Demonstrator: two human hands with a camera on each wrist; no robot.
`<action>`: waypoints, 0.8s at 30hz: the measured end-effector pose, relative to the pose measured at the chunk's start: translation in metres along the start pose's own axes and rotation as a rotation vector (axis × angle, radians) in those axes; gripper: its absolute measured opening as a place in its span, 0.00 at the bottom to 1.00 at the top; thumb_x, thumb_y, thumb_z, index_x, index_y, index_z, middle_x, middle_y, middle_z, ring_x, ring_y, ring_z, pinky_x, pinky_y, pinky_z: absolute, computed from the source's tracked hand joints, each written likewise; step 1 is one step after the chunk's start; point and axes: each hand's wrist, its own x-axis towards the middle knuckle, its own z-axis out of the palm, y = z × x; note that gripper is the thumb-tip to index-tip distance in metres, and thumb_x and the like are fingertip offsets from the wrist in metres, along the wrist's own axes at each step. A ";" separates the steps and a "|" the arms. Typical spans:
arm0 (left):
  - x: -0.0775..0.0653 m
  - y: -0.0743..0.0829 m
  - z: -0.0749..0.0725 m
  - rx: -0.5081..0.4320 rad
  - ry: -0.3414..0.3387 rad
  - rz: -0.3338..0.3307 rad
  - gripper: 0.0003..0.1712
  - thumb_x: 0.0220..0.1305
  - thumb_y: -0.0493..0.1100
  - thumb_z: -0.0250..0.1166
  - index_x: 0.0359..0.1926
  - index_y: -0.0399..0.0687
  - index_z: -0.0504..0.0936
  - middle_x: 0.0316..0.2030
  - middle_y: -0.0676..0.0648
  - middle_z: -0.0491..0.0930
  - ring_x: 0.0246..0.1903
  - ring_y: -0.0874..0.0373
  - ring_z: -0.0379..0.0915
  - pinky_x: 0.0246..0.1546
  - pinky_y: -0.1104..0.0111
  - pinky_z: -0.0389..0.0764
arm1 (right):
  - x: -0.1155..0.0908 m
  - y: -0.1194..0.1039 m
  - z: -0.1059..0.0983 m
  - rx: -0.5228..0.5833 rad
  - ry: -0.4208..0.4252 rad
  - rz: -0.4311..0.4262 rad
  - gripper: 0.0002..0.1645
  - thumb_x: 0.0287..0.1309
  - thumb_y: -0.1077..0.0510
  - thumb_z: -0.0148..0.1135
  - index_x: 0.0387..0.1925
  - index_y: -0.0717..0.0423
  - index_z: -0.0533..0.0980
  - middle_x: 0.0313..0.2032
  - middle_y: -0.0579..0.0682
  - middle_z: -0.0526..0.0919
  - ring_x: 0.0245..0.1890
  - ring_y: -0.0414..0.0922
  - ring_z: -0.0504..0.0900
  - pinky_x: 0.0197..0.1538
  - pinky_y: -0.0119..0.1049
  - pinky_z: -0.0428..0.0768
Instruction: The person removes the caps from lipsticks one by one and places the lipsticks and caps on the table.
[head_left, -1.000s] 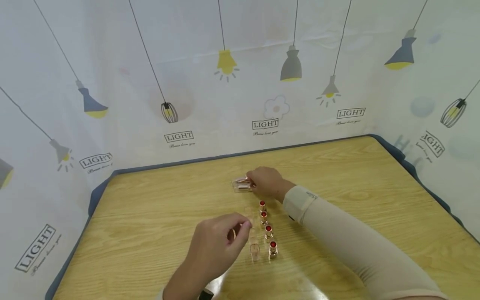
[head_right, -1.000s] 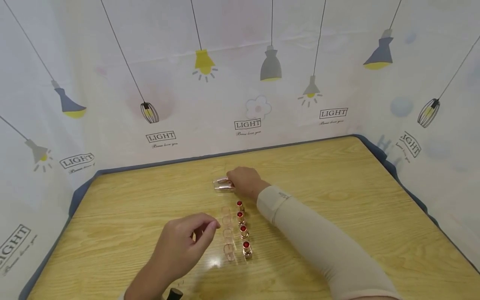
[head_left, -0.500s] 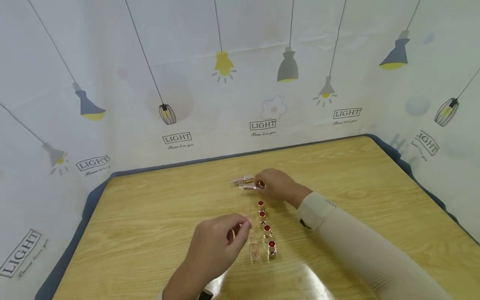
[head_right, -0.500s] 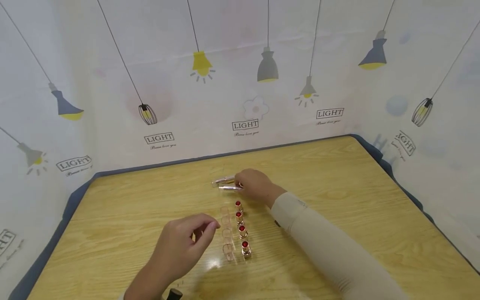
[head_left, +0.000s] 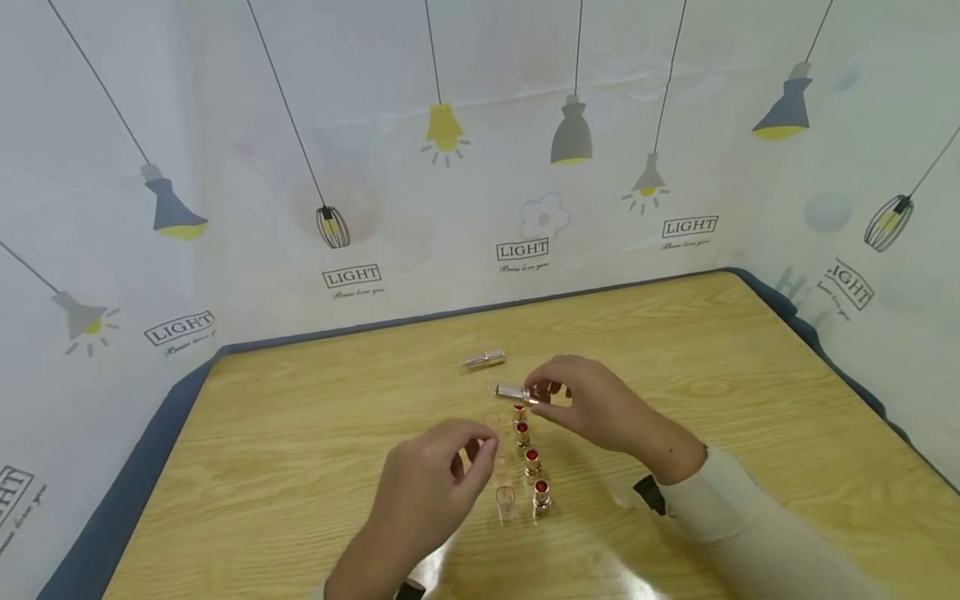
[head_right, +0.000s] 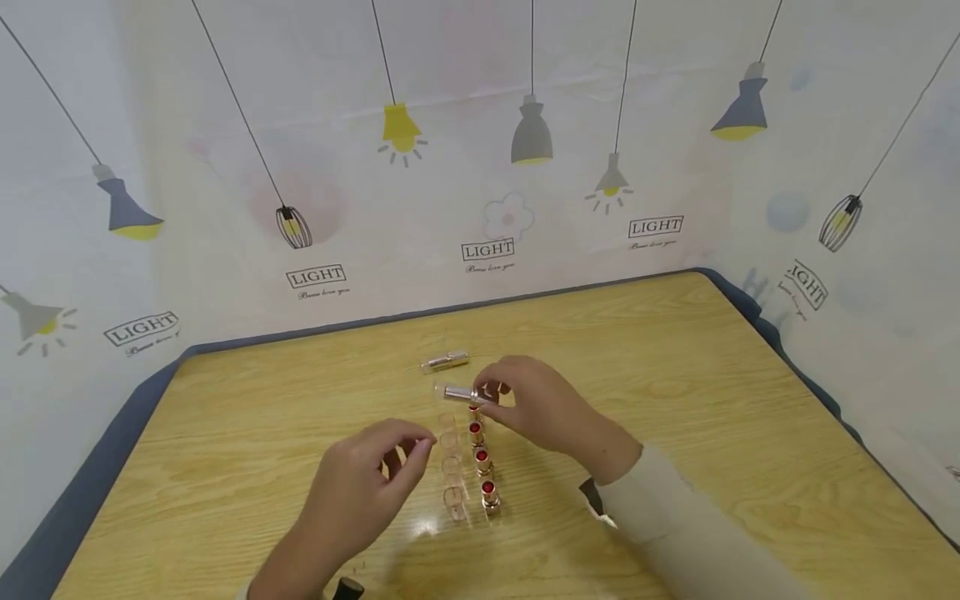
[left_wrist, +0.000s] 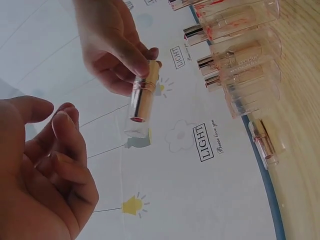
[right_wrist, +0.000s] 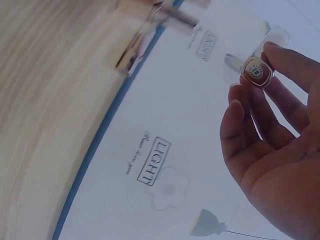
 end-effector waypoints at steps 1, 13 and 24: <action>0.000 0.000 0.000 0.007 0.005 -0.025 0.01 0.64 0.44 0.68 0.35 0.55 0.86 0.25 0.61 0.80 0.18 0.78 0.64 0.20 0.85 0.67 | -0.005 -0.004 0.000 0.006 0.009 -0.018 0.12 0.59 0.58 0.72 0.45 0.49 0.83 0.37 0.40 0.83 0.38 0.36 0.80 0.43 0.39 0.82; -0.002 0.006 0.003 0.038 -0.180 -0.165 0.23 0.61 0.57 0.71 0.54 0.57 0.80 0.39 0.57 0.77 0.17 0.78 0.61 0.18 0.79 0.65 | -0.043 -0.023 0.004 0.022 0.063 -0.119 0.14 0.56 0.59 0.74 0.45 0.47 0.82 0.37 0.38 0.82 0.37 0.34 0.77 0.40 0.30 0.80; -0.004 0.003 0.006 0.119 -0.115 -0.063 0.15 0.55 0.53 0.76 0.42 0.58 0.86 0.31 0.58 0.74 0.14 0.74 0.52 0.14 0.80 0.57 | -0.046 -0.034 0.004 0.014 0.045 -0.170 0.15 0.56 0.59 0.74 0.46 0.47 0.82 0.36 0.39 0.80 0.36 0.32 0.74 0.39 0.28 0.79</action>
